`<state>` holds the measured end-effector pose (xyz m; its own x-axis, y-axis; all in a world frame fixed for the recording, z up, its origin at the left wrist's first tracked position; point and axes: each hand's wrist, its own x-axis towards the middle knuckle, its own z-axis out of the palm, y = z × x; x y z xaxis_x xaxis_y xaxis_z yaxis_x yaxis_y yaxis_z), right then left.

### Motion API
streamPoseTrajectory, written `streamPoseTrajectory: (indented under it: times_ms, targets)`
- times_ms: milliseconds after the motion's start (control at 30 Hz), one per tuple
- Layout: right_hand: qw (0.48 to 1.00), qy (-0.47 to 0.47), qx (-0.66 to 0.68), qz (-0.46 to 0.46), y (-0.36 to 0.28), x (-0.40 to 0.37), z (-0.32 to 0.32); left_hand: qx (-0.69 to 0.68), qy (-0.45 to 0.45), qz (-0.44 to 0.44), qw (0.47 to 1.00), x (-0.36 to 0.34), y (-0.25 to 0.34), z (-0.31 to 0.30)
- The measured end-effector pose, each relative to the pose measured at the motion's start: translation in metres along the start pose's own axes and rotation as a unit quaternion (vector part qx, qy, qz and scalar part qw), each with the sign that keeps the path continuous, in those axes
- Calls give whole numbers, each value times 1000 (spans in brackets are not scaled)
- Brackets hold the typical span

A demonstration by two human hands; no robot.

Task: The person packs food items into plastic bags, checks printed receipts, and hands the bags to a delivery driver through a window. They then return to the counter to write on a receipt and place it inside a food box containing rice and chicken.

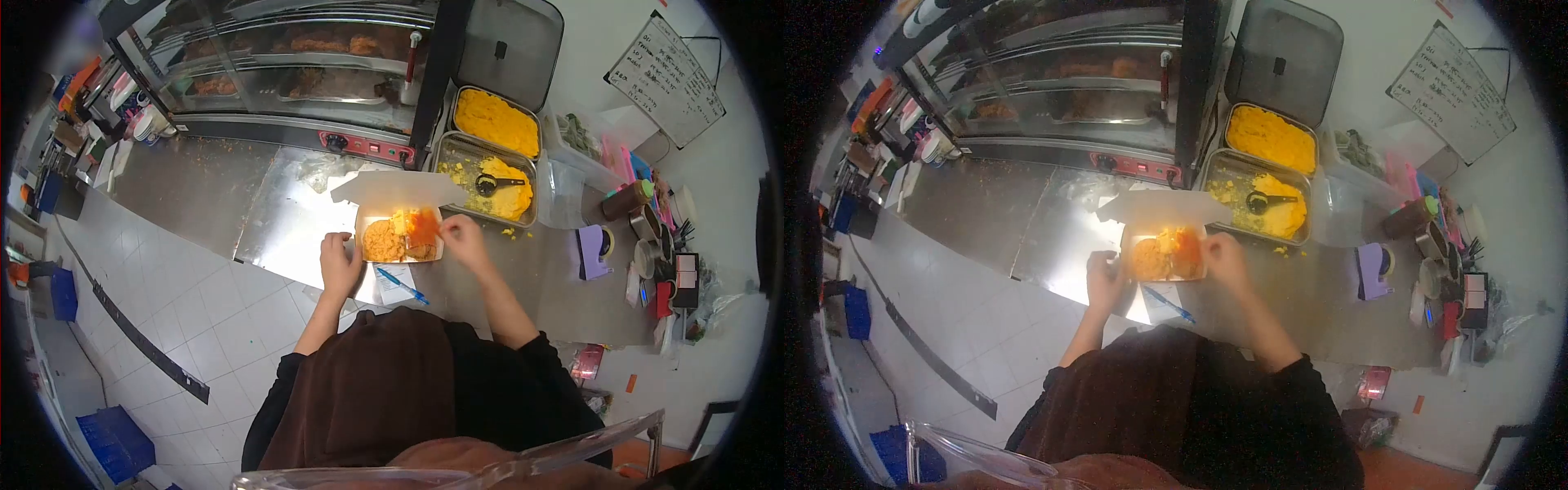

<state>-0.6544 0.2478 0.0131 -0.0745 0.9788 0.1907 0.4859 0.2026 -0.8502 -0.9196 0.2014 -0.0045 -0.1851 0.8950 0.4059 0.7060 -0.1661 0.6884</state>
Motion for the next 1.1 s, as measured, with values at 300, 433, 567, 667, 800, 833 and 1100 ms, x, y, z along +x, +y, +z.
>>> streamPoseTrajectory:
  times_ms: [300, 433, 567, 667, 800, 833, 1100]
  targets:
    - [876, -36, 418, 237, -5, -27, -60, 62, -86, 54, 993, 21, 28, 17]
    - [874, -18, 412, 258, -8, -39, -64, 90, -117, 74, 986, 44, 51, 44]
    - [857, -30, 461, 231, 5, -48, -75, 127, -120, 54, 983, 56, 69, 53]
    - [852, -8, 454, 260, 1, -56, -85, 107, -131, 51, 984, 59, 72, 54]
    - [847, 10, 470, 247, 11, -68, -90, 39, -125, 62, 989, 57, 84, 46]
    - [849, 15, 468, 244, 14, -71, -92, -28, -133, 33, 990, 54, 83, 46]
    - [847, 58, 460, 260, 25, -83, -101, -282, -99, -123, 946, 52, 52, -12]
